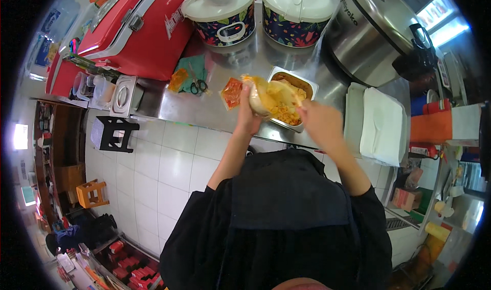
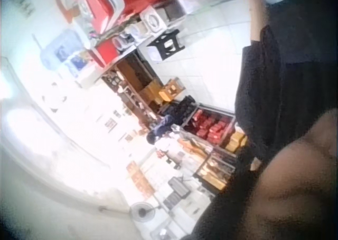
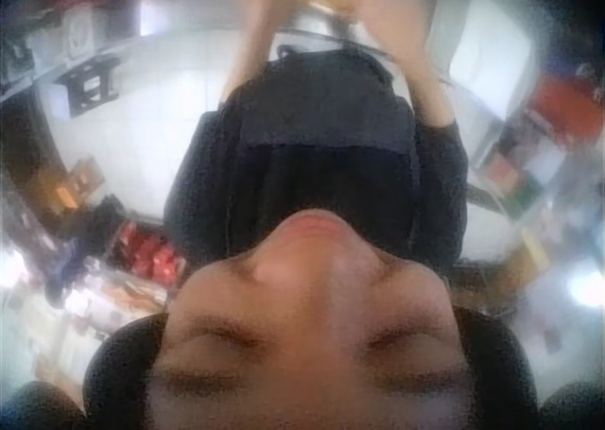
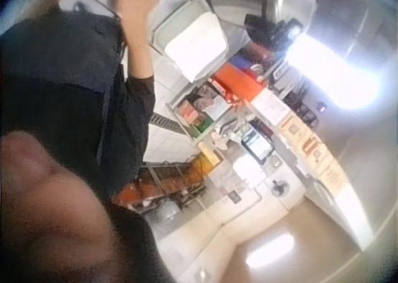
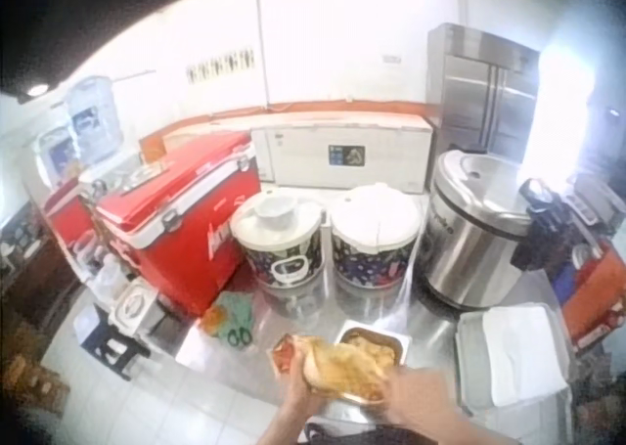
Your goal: The person mixes a red ingredient into a container of rice with a scoop, then uses a small yellow cup to portion the rice mixture onto sheets of paper, forming it into rounded balls by hand.
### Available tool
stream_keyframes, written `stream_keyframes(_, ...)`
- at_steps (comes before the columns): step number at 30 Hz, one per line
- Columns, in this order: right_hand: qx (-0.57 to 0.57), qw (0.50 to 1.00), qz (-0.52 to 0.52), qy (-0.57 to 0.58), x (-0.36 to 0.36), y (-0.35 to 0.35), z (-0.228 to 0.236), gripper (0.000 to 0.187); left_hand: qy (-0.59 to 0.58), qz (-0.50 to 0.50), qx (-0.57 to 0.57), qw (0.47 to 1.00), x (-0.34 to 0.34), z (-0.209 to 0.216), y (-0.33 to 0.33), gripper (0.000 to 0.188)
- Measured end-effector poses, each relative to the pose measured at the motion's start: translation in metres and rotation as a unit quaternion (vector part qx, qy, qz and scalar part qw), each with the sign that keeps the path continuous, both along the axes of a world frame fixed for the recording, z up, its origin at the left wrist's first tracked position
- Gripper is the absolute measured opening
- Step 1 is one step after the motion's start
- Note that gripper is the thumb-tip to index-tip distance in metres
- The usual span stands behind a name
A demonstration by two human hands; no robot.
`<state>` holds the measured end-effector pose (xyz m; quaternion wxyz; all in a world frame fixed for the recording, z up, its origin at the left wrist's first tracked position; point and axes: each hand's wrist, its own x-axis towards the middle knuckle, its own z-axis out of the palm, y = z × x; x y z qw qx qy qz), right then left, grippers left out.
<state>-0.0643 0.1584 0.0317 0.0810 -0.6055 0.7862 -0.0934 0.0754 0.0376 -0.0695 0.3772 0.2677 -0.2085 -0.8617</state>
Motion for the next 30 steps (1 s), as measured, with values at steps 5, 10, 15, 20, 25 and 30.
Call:
stream_keyframes(5, 0.012, 0.998, 0.043, 0.048, 0.053, 0.022, -0.013, 0.033, 0.031, -0.028, 0.007, 0.999, -0.017, 0.010, 0.017, 0.055)
stream_keyframes(10, -0.118, 0.988, 0.034, -0.090, 0.003, 0.026, 0.016, 0.025, 0.107, -0.023, 0.066, 0.992, 0.000, 0.015, 0.014, 0.062)
stream_keyframes(15, -0.011, 0.901, -0.017, -0.433, -0.047, 0.017, -0.002, 0.023, 0.183, -0.123, 0.143, 0.965, 0.006, 0.013, 0.015, 0.064)
stream_keyframes(20, 0.146, 0.777, -0.028, -0.612, -0.049, -0.013, -0.039, 0.022, 0.168, -0.163, 0.139, 0.962, 0.010, 0.009, 0.017, 0.065)
stream_keyframes(25, 0.174, 0.757, -0.027, -0.630, -0.043, -0.021, -0.036, 0.026, 0.172, -0.186, 0.136, 0.958, 0.021, 0.006, 0.009, 0.064)
stream_keyframes(30, 0.088, 0.775, -0.081, -0.621, -0.077, 0.003, -0.036, 0.029, 0.176, -0.114, 0.104, 0.972, 0.031, 0.000, -0.004, 0.064)
